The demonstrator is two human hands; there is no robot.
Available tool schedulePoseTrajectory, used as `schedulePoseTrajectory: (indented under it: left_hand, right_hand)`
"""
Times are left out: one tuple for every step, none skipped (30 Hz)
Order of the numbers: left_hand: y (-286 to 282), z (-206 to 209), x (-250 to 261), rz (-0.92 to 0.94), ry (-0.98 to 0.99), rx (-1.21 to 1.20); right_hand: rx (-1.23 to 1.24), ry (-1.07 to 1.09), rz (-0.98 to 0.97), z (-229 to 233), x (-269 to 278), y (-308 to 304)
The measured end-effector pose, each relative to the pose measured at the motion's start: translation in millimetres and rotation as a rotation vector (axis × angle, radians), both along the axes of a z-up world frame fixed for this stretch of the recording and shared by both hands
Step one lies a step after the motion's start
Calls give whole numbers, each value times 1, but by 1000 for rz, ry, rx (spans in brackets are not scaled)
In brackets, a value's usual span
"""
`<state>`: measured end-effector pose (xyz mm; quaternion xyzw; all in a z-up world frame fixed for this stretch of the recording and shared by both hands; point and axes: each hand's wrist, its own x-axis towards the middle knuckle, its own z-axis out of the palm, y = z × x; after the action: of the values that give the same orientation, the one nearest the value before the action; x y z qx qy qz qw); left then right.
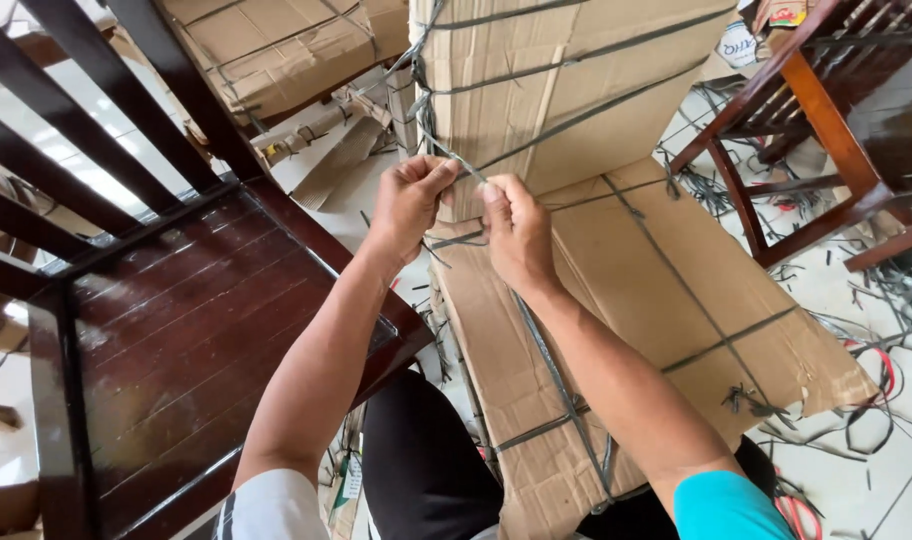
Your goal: Tying plastic straps to secure cardboard protective layers onto a wooden chair backrest and frame.
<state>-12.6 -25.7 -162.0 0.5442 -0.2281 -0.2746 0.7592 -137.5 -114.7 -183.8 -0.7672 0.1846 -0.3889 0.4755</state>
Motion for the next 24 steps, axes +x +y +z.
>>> schedulePoseTrajectory:
  left_hand:
    - [-2,-4,4,-7,-2,-2]
    - [-4,-9,8,-20,-28,35]
    - [-6,-13,12,-30,-53,73]
    - [-1,-4,7,-34,-54,72]
    - [5,5,4,-66,-39,88]
    - [12,15,2,-97,-25,104]
    - [14,18,1,-95,-26,105]
    - [17,21,0,-113,26,72]
    - [19,23,0,-129,80,37]
    - [19,22,2,-126,79,35]
    - [19,20,4,-162,100,17]
    - [18,18,6,-197,121,0]
    - [15,15,6,-198,119,0]
    - [12,11,6,-231,185,-70]
    - [10,7,6,-263,253,-138]
    - [8,2,10,-264,254,-134]
    - [6,-4,13,-213,170,-124]
    - [5,-10,16,-162,86,-113]
    - [10,-10,16,-162,90,-105]
    - [14,-10,16,-202,-196,-52]
    - [17,-9,15,-242,-482,-1]
    - [15,-12,15,-246,-478,3]
    - [12,-13,16,-175,-738,92]
    - [10,-14,16,-100,-997,181]
  right_hand:
    - [-2,-2,-7,10,-1,1]
    - [-170,-37,-89,19,-2,1]
    - [-338,-70,-167,28,-4,2]
    - [-339,-70,-171,18,-1,-7]
    - [-460,-8,-149,7,4,-15]
    - [-580,55,-125,-4,9,-23]
    - [-579,53,-124,-9,11,-26]
    - [-641,71,-92,-13,12,-28]
    - [-704,90,-58,-18,13,-31]
    - [-706,88,-55,-23,16,-32]
    - [-684,80,-72,-27,17,-33]
    - [-663,72,-88,-32,19,-34]
    - [-662,71,-90,-23,15,-29]
    - [-519,55,-84,-13,11,-24]
    - [-373,40,-77,-4,7,-19]
    - [-369,40,-78,3,7,-14]
    - [-237,43,-101,9,7,-8]
    - [-105,45,-124,14,6,-3]
    - [-97,49,-124,9,9,-10]
    - [-123,96,-112,3,11,-16]
    - [-152,145,-102,-3,13,-25]
    - [-147,149,-105,2,10,-23]
    - [-219,189,-61,9,8,-22]
    - [-290,230,-18,16,6,-20]
